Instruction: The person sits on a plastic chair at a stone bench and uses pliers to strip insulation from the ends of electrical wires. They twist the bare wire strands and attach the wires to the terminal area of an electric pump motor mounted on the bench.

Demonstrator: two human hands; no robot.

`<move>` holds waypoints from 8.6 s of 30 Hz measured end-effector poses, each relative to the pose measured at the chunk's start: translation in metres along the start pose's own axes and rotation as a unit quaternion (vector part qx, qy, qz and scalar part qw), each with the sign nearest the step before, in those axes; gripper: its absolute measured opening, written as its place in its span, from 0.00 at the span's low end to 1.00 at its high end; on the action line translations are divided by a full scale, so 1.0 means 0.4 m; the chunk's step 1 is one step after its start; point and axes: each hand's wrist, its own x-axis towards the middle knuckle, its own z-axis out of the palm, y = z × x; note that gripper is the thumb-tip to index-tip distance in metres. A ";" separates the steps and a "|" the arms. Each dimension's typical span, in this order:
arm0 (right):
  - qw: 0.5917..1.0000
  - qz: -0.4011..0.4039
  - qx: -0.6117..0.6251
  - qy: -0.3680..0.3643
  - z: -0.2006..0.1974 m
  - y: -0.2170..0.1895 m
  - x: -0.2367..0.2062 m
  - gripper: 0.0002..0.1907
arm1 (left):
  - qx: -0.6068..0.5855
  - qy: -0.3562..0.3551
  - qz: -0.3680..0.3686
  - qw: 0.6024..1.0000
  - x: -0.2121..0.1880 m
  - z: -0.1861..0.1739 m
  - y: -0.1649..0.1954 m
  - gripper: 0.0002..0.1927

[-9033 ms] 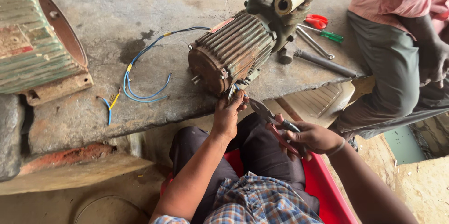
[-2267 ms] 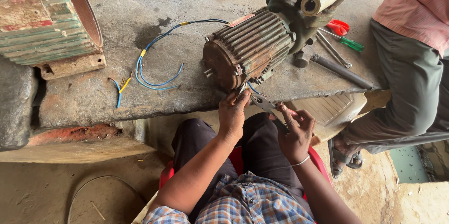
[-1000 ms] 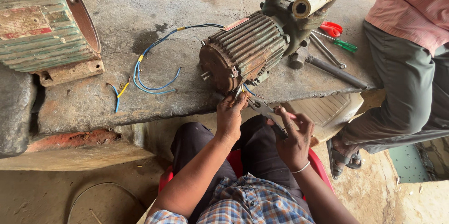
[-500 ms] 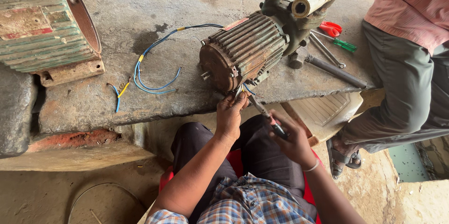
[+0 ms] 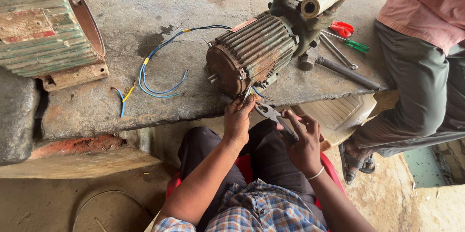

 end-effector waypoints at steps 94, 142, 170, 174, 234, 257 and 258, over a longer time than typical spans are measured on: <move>0.722 0.271 0.530 -0.353 0.005 0.140 -0.042 0.34 | 0.035 -0.016 -0.011 0.999 -0.004 -0.004 0.005 0.09; 0.995 0.019 -0.020 0.093 -0.022 -0.026 -0.016 0.33 | 0.065 0.027 -0.026 0.997 0.009 -0.022 -0.042 0.11; 0.991 -0.057 -0.064 0.106 -0.046 -0.021 -0.016 0.37 | 0.011 0.012 -0.011 1.000 0.019 -0.032 -0.048 0.08; 0.992 -0.042 -0.081 0.082 -0.047 -0.030 -0.008 0.37 | -0.037 -0.003 -0.028 0.999 0.009 -0.017 -0.020 0.08; 0.949 -0.006 0.220 -0.227 0.119 0.281 -0.048 0.14 | 0.370 0.050 0.070 0.925 -0.059 -0.017 0.047 0.05; 0.847 0.160 0.505 -0.044 0.161 -0.041 0.086 0.08 | 0.309 0.050 0.100 0.944 -0.170 -0.129 0.095 0.09; 0.875 0.121 0.468 0.003 0.147 -0.043 0.079 0.07 | 0.347 0.058 0.124 0.928 -0.181 -0.117 0.110 0.08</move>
